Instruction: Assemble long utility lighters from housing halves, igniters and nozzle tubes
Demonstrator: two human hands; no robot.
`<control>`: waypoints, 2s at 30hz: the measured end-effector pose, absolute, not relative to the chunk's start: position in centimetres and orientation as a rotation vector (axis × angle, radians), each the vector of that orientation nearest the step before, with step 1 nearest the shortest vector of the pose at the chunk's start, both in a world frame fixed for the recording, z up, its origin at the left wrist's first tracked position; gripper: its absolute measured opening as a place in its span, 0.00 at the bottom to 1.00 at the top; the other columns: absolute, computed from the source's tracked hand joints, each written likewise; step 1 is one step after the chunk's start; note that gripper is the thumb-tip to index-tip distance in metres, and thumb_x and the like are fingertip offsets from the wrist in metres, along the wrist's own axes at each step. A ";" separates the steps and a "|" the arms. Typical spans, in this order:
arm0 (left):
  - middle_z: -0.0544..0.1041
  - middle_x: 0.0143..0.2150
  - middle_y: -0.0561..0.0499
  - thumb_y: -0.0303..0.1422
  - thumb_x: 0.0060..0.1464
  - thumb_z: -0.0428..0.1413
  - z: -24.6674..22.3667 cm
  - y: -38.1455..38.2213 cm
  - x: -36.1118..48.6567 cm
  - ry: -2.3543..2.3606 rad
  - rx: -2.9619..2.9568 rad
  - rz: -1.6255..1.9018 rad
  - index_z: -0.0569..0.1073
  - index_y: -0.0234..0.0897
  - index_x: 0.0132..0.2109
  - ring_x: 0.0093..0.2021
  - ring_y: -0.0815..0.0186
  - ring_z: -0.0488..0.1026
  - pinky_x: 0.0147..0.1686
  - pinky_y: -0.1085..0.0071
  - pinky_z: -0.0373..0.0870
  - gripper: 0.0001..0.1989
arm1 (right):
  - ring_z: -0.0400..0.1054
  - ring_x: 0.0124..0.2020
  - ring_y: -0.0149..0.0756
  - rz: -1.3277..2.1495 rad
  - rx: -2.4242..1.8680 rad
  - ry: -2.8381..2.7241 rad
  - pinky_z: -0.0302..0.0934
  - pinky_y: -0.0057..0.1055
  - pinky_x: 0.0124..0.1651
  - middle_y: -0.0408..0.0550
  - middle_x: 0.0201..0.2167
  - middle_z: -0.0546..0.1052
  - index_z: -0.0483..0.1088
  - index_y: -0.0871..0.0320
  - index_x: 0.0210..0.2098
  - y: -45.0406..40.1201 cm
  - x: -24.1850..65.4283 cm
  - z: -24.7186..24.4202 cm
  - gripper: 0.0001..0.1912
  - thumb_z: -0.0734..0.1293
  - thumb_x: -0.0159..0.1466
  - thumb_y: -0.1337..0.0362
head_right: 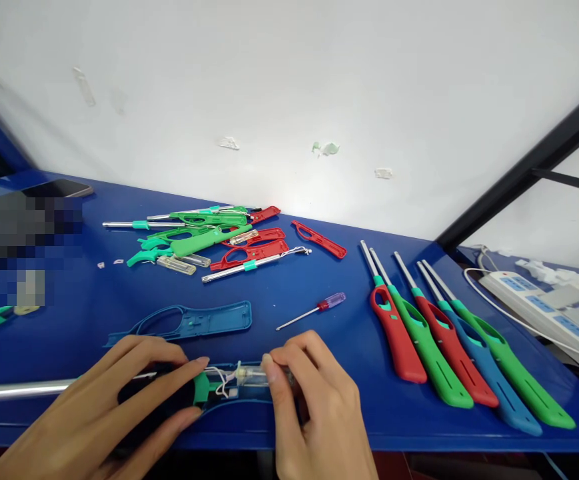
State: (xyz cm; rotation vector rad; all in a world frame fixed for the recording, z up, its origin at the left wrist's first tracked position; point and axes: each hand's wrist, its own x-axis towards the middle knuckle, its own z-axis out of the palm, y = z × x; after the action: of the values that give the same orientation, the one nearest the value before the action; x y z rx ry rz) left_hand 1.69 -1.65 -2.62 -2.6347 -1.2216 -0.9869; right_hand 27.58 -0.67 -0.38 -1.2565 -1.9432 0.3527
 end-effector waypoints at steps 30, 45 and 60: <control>0.75 0.45 0.47 0.30 0.76 0.50 -1.7 -1.7 2.5 -1.164 -2.589 -0.832 0.75 0.38 0.64 0.43 0.57 0.73 0.46 0.61 0.71 0.15 | 0.79 0.36 0.28 0.225 -1.224 -1.932 0.72 0.22 0.40 0.42 0.39 0.78 0.76 0.52 0.41 -0.4 27.2 -0.5 0.09 0.65 0.76 0.67; 0.73 0.46 0.47 0.24 0.69 0.50 -1.0 -2.2 2.6 -1.308 -2.695 -0.714 0.71 0.50 0.67 0.40 0.59 0.72 0.40 0.64 0.73 0.25 | 0.78 0.34 0.29 0.205 -1.198 -1.961 0.72 0.24 0.38 0.42 0.37 0.78 0.77 0.51 0.41 -0.4 27.3 -0.6 0.08 0.66 0.75 0.66; 0.69 0.47 0.47 0.20 0.59 0.49 -2.2 -1.8 2.8 -1.261 -2.675 -0.803 0.76 0.51 0.62 0.41 0.57 0.68 0.41 0.62 0.66 0.30 | 0.74 0.36 0.33 0.264 -1.292 -1.980 0.68 0.28 0.36 0.39 0.37 0.79 0.76 0.47 0.41 -0.3 27.3 -0.2 0.07 0.67 0.75 0.64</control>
State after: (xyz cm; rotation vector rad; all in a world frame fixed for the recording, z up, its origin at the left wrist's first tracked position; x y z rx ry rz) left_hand 2.83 -1.82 -2.21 -2.6754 -1.2615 -0.8035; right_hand 27.30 -0.31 -0.21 -1.2921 -1.9805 0.2643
